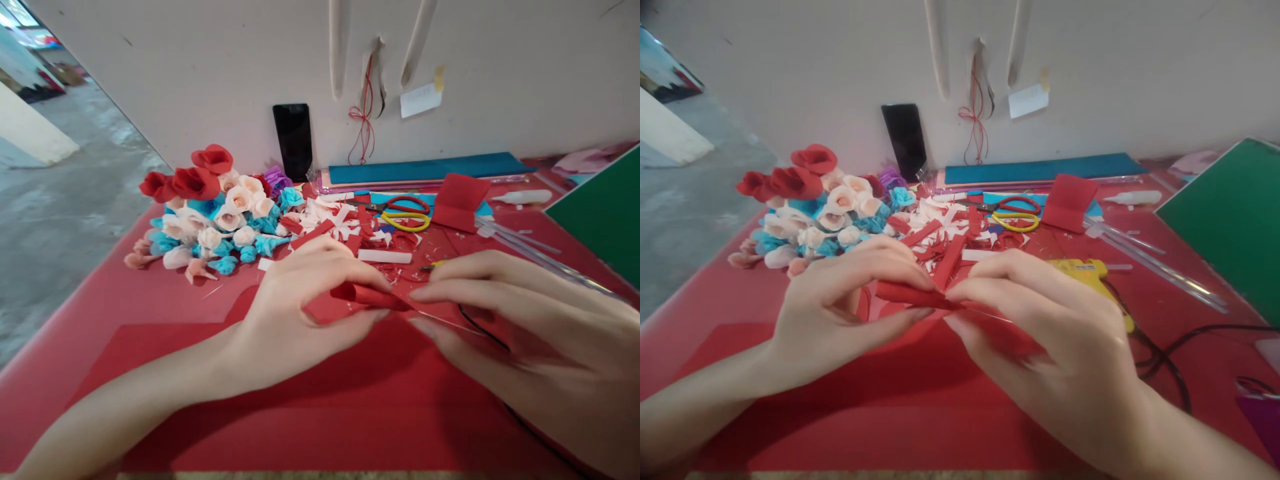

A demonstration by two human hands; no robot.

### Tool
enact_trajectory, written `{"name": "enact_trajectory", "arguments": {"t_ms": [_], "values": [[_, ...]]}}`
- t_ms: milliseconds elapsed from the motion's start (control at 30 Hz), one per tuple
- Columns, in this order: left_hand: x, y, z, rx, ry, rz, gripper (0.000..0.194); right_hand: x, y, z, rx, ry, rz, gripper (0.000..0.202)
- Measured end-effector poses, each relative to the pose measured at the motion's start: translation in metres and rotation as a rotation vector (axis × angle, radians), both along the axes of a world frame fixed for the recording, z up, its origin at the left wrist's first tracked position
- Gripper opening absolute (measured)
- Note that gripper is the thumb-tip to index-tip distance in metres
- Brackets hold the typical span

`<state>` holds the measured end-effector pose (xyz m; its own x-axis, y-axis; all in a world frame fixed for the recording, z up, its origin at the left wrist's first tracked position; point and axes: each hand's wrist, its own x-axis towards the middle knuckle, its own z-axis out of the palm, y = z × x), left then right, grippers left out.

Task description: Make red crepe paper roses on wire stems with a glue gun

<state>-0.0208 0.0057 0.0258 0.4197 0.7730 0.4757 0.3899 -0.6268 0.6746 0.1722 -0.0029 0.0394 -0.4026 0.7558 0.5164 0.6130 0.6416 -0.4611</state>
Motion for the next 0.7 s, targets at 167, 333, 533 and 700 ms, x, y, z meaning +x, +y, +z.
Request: {"name": "enact_trajectory", "arguments": {"t_ms": [167,333,533,700], "values": [[-0.001,-0.001,0.003,0.218,0.052,-0.030,0.015,-0.002,0.000,-0.005,0.076,-0.004,-0.019,0.004],[0.000,-0.002,0.004,0.313,0.060,-0.042,0.015,-0.002,-0.003,-0.008,0.094,-0.008,-0.058,0.001],[0.001,0.000,0.004,0.290,0.066,-0.046,0.016,-0.001,-0.002,-0.011,0.147,0.006,-0.024,0.005],[0.001,-0.001,0.002,0.262,0.070,-0.043,0.012,-0.002,-0.002,-0.009,0.315,-0.023,-0.011,0.011]]}}
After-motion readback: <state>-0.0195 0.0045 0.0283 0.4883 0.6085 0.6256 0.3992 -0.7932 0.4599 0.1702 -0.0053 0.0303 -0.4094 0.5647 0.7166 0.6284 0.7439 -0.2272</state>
